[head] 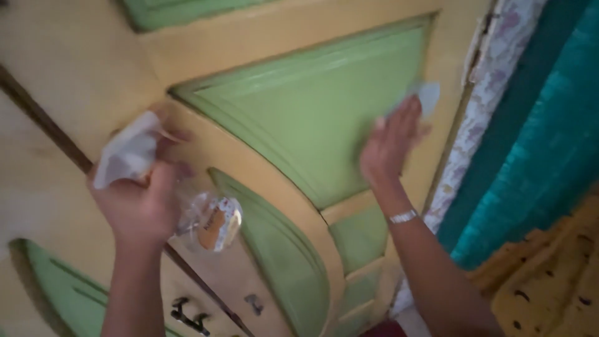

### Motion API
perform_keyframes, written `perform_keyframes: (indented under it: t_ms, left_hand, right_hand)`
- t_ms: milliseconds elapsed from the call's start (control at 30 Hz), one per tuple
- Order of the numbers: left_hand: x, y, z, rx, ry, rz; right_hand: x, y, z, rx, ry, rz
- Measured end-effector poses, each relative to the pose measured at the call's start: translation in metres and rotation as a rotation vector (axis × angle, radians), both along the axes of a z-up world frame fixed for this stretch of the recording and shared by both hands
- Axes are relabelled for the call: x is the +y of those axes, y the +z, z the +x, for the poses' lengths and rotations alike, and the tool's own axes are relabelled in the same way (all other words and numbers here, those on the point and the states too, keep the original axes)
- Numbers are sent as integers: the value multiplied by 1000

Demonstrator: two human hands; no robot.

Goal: The recorder is seen spraying a cleaning solution and wiping down the panels and frame of a green and yellow wooden door.

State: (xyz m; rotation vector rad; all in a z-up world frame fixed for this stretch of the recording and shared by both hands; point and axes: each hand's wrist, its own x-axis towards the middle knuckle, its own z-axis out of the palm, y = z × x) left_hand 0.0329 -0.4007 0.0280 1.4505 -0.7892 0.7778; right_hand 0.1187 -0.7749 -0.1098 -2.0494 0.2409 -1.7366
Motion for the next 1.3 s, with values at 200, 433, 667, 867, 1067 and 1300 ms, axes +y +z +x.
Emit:
perform_keyframes:
  t_ms: [200,433,667,867,1067,1300]
  left_hand:
    - [-3,4,-7,18,47,27]
    - [4,0,-2,-37,31,40]
    - [-3,7,-8,23,19,24]
    - [3,6,-10,-10,56,68]
    - [0,11,-14,67,6,32]
    - [8,4,-12,30,22,71]
  right_hand:
    - [79,60,-31,107,74,-374]
    - [55,49,-2,-69,176,-96]
    - [109,55,-25,-28,176,-508]
    - [83,54,-6,-84,55,-170]
    - [147,57,-16,-4,246,-238]
    - [110,59,-18,-54,164,-307]
